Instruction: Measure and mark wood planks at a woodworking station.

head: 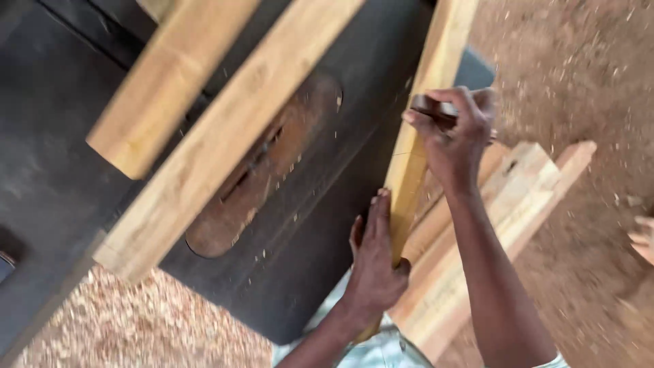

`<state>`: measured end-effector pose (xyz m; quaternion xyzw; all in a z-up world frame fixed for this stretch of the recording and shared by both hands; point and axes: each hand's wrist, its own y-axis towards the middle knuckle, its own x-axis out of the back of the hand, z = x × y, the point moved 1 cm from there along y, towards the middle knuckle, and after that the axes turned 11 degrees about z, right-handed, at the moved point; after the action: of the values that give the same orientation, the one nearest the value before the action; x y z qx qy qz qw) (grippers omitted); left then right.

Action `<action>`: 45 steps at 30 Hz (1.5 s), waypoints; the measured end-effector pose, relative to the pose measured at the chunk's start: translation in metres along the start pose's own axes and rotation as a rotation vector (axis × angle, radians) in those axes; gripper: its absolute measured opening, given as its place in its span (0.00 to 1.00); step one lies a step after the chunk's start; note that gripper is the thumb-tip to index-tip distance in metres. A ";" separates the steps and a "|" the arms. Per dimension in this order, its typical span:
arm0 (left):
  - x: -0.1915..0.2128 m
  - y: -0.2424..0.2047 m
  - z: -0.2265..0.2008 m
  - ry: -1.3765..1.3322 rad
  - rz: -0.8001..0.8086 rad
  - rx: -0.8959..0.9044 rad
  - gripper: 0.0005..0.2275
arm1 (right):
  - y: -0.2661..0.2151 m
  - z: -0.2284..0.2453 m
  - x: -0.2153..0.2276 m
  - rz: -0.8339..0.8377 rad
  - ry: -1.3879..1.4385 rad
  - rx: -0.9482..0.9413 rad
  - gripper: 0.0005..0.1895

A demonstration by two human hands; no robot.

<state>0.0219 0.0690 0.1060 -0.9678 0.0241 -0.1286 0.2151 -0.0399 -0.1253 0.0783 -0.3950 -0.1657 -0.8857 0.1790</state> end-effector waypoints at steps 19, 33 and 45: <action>0.120 0.087 -0.018 0.259 -0.165 -0.178 0.46 | 0.105 -0.039 0.038 0.028 0.436 -0.412 0.27; 0.124 0.248 -0.063 0.217 -0.333 -0.102 0.31 | 0.221 -0.030 -0.040 -0.015 -0.125 -0.048 0.24; 0.119 0.243 -0.066 0.344 -0.336 -0.115 0.32 | 0.256 -0.069 -0.060 0.005 -0.172 -0.193 0.24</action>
<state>0.1217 -0.1903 0.0898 -0.9328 -0.0936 -0.3237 0.1278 0.0680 -0.3696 0.0274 -0.4854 -0.0935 -0.8599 0.1277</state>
